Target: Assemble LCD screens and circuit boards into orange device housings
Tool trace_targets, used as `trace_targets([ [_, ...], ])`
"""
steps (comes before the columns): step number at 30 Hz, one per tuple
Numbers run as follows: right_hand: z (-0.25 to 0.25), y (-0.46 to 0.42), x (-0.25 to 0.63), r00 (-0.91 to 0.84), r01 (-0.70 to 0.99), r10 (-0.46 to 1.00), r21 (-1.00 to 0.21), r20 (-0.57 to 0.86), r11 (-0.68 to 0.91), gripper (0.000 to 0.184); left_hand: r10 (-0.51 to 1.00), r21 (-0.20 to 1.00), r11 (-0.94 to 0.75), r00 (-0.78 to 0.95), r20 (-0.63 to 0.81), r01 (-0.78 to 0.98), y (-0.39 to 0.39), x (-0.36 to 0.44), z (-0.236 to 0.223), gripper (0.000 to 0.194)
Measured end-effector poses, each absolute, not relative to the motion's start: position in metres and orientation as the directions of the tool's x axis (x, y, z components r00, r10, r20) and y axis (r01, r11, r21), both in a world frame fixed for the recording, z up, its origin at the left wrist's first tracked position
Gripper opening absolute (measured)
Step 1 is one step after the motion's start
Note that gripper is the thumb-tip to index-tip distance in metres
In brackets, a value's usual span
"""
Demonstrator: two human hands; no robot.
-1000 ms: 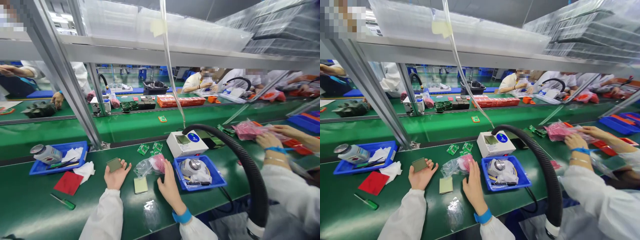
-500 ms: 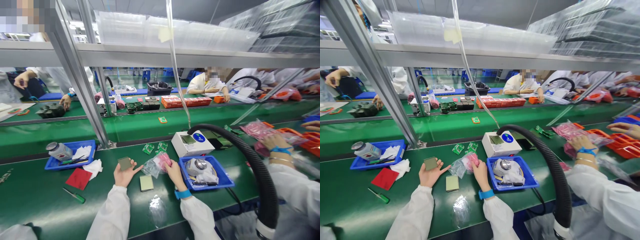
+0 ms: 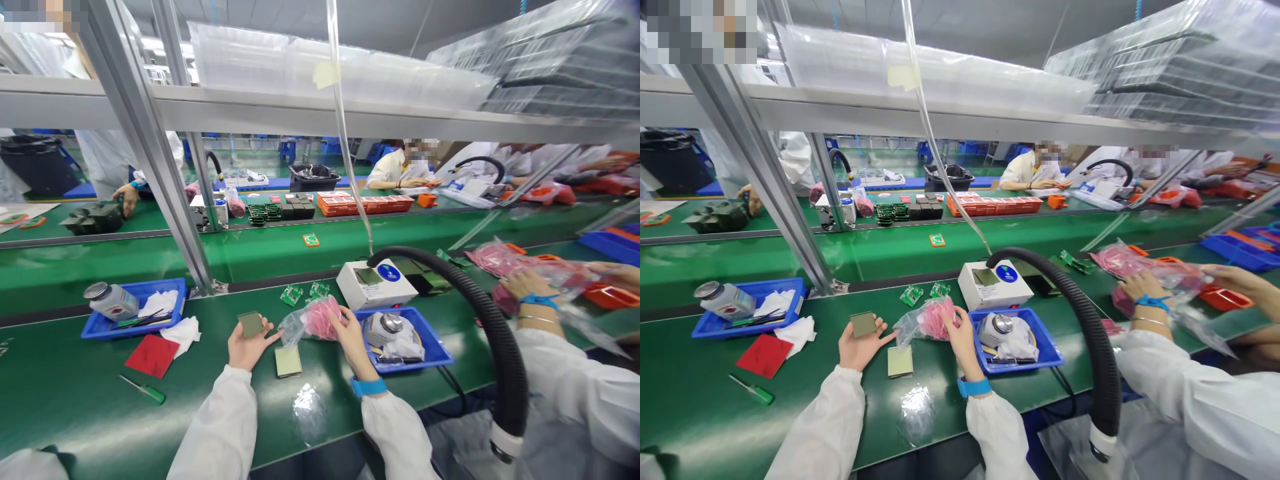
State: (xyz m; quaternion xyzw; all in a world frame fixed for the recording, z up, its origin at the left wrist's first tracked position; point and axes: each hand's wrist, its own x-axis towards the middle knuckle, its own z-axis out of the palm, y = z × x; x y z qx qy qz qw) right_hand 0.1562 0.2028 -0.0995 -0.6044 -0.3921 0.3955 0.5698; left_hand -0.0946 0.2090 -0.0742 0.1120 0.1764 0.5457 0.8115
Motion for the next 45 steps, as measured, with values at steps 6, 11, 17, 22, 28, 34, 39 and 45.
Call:
trace_targets([
  [6, -0.086, 0.209, 0.159, 0.453, 0.113, 0.888, -0.993, 0.071, 0.022, 0.028, 0.929, 0.395, 0.367, 0.310, -0.202, -0.842, 0.208, -0.093, -0.071, 0.046],
  [11, -0.070, 0.216, 0.160, 0.531, 0.254, 0.827, -0.966, 0.185, 0.053, 0.028, 0.930, 0.407, 0.357, 0.280, -0.237, -0.841, 0.211, -0.092, -0.065, 0.048],
  [17, -0.055, 0.225, 0.164, 0.548, 0.390, 0.782, -0.918, 0.297, 0.076, 0.027, 0.922, 0.409, 0.361, 0.256, -0.290, -0.838, 0.218, -0.088, -0.057, 0.053],
  [22, -0.046, 0.228, 0.168, 0.541, 0.404, 0.765, -0.906, 0.351, 0.130, 0.027, 0.914, 0.402, 0.365, 0.241, -0.326, -0.840, 0.220, -0.086, -0.054, 0.053],
  [28, -0.040, 0.230, 0.176, 0.533, 0.393, 0.763, -0.905, 0.367, 0.161, 0.026, 0.912, 0.400, 0.360, 0.228, -0.341, -0.843, 0.220, -0.087, -0.057, 0.049],
  [34, -0.046, 0.229, 0.178, 0.528, 0.365, 0.769, -0.914, 0.360, 0.177, 0.026, 0.912, 0.394, 0.368, 0.245, -0.328, -0.842, 0.218, -0.089, -0.062, 0.042],
  [39, -0.051, 0.228, 0.179, 0.513, 0.361, 0.779, -0.914, 0.361, 0.186, 0.026, 0.916, 0.392, 0.374, 0.269, -0.298, -0.840, 0.215, -0.090, -0.065, 0.036],
  [45, -0.054, 0.227, 0.178, 0.450, 0.461, 0.807, -0.874, 0.382, 0.156, 0.027, 0.916, 0.390, 0.384, 0.295, -0.271, -0.837, 0.213, -0.091, -0.067, 0.035],
])
